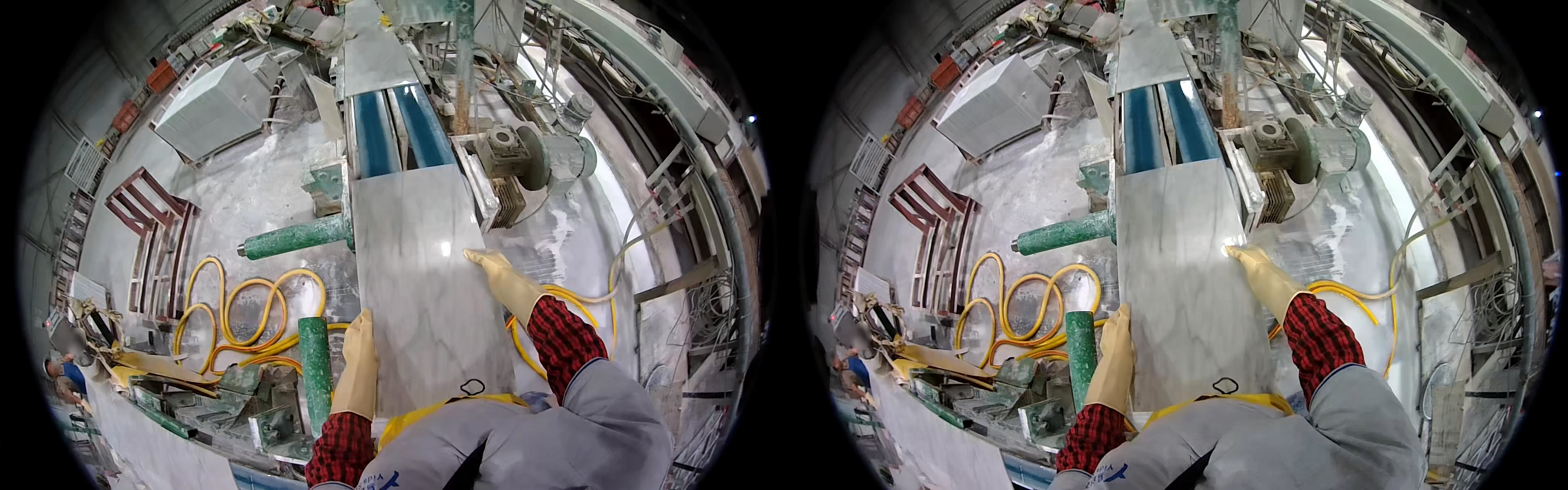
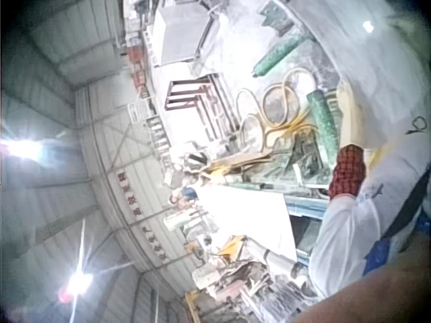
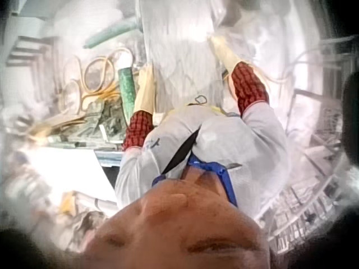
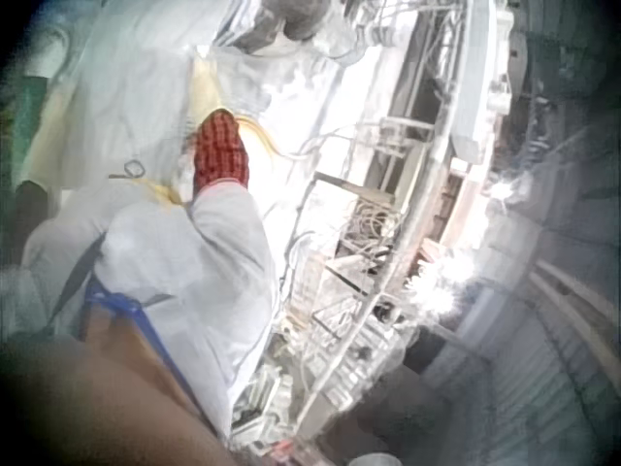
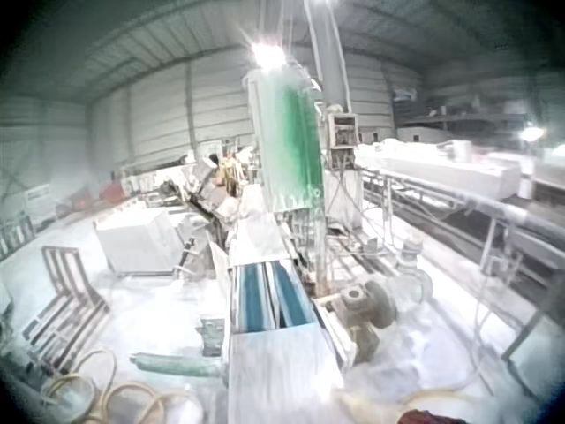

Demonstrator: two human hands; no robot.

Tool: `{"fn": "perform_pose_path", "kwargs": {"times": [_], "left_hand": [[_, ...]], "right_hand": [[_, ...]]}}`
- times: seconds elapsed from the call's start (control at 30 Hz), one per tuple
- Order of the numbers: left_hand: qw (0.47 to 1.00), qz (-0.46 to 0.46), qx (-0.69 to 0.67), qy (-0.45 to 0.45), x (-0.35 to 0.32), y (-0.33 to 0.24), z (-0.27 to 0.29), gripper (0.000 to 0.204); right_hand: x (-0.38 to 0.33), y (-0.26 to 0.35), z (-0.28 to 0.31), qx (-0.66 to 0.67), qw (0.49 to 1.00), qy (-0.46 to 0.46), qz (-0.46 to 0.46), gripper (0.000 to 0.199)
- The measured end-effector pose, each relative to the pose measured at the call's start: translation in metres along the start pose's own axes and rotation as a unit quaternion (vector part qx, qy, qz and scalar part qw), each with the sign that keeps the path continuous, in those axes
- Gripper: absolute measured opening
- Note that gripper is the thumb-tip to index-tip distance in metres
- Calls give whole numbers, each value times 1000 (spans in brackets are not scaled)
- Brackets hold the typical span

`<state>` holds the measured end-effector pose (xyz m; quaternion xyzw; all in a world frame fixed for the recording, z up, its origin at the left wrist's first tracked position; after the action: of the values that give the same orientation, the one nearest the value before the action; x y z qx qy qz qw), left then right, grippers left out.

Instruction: The person repeatedly feeds large rectangular stone slabs into a conveyor-fed polishing machine, guides them through the rollers, and removes them at the exit. The person handles each slab by hand, aligning and positioning it for processing, then stacks or places the finished slabs aside.

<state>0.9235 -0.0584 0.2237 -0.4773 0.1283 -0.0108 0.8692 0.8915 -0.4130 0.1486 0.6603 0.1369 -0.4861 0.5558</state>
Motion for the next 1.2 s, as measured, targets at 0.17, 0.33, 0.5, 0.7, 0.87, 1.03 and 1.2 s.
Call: {"fn": "perform_pose_path", "kwargs": {"times": [0.17,0.33,0.5,0.7,0.87,1.03,1.2], "left_hand": [[998,-49,11,26,53,33,-3,59],[999,33,-13,36,74,-15,3,58],[981,46,-169,78,111,5,-5,55],[894,105,-330,283,67,44,25,53],[918,109,-317,211,78,63,11,39],[930,104,-332,121,173,15,-19,35],[849,111,-515,-36,211,29,-56,39]], "right_hand": [[-41,52,-23,-31,999,10,-8,55],[-41,39,-2,-292,889,-132,328,41],[-44,-13,30,-323,933,-22,155,55],[-121,-57,3,-37,984,101,-144,39],[-66,-25,-8,39,992,102,-67,42],[-1,50,-22,74,997,3,-4,38],[62,51,-30,239,971,-17,26,47]]}}
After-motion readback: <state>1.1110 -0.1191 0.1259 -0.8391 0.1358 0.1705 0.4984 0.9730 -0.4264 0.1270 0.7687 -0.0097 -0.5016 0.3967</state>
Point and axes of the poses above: each hand's wrist, its own x-axis towards the middle knuckle, its own z-axis out of the back of the hand, y = z × x, the point moved 3 cm from there along x, towards the middle knuckle, and after that the axes turned 14 degrees about -z, right-handed, at the moved point
